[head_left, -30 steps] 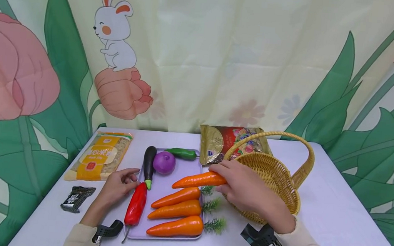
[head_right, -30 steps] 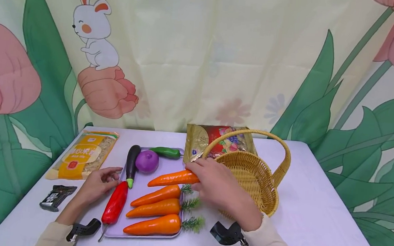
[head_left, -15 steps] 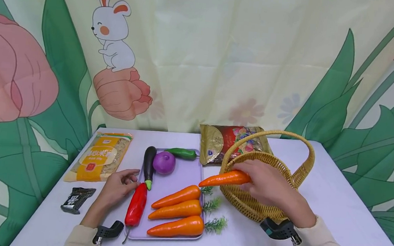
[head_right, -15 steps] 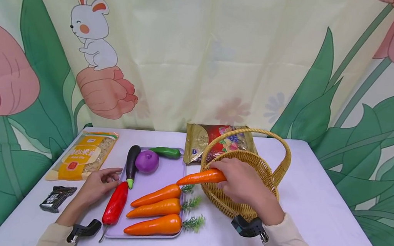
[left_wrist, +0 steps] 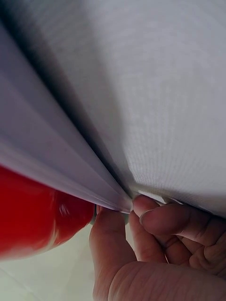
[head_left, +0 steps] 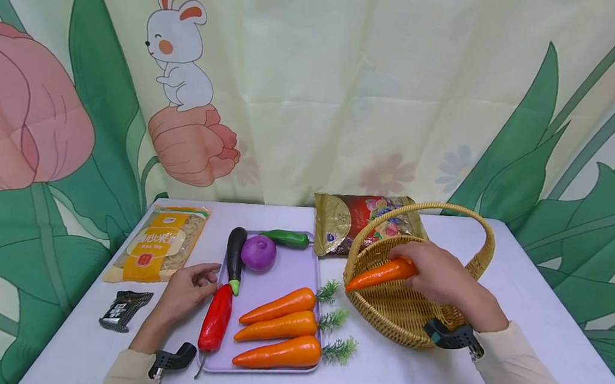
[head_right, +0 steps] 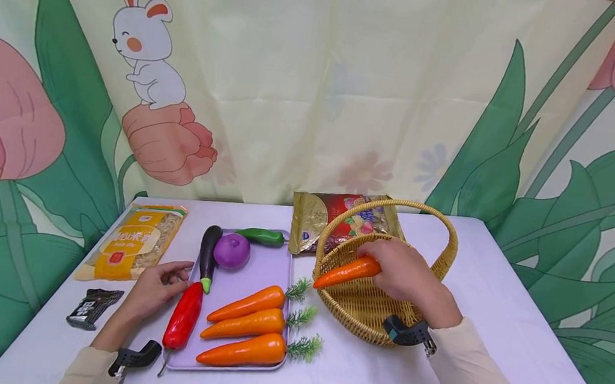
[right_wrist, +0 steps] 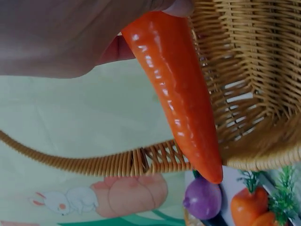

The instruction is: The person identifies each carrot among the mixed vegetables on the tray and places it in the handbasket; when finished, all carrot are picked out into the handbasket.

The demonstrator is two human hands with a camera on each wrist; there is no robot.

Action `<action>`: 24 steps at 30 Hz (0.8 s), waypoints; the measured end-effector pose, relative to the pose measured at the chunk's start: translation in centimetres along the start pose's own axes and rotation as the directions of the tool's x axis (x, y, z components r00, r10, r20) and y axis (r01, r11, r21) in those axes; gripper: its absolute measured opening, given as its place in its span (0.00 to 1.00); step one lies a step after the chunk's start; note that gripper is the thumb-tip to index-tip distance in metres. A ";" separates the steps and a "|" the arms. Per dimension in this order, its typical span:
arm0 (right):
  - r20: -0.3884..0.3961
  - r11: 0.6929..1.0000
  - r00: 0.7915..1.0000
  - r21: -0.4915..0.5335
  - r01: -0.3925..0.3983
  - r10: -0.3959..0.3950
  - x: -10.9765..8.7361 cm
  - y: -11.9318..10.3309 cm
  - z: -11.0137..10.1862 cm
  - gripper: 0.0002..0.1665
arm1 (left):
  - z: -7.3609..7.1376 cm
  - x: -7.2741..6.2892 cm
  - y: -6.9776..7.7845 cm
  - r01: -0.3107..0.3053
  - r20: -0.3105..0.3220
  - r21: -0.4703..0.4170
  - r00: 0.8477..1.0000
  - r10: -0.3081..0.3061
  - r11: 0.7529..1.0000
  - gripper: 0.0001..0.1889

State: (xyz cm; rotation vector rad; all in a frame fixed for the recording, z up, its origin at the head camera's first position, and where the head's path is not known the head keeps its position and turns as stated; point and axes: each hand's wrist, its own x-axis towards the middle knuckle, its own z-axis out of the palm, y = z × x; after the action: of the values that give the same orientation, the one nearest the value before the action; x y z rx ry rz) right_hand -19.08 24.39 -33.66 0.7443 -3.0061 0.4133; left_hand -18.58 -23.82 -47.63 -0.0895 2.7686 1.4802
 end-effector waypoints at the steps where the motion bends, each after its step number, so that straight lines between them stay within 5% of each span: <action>1: 0.003 1.000 1.000 -0.002 -0.015 0.015 0.1 0.2 -0.1 0.25 | 0.0 0.0 0.0 -0.003 -0.001 0.001 1.000 0.003 1.000 0.23; 19: 0.050 1.000 0.999 -0.008 -0.004 0.004 2.7 2.1 2.0 0.21 | 0.1 -0.1 0.3 0.008 -0.017 0.005 1.000 -0.008 1.000 0.23; 24: 0.080 0.997 0.995 0.047 -0.066 0.063 3.3 2.5 2.7 0.23 | 0.0 -0.3 0.5 0.002 -0.016 0.005 1.000 -0.002 1.000 0.23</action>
State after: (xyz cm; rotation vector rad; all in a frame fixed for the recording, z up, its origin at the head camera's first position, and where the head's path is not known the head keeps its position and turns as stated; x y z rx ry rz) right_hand -23.07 24.28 -36.65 0.6837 -3.1106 0.4731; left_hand -18.32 -23.51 -47.22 -0.1046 2.7841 1.4785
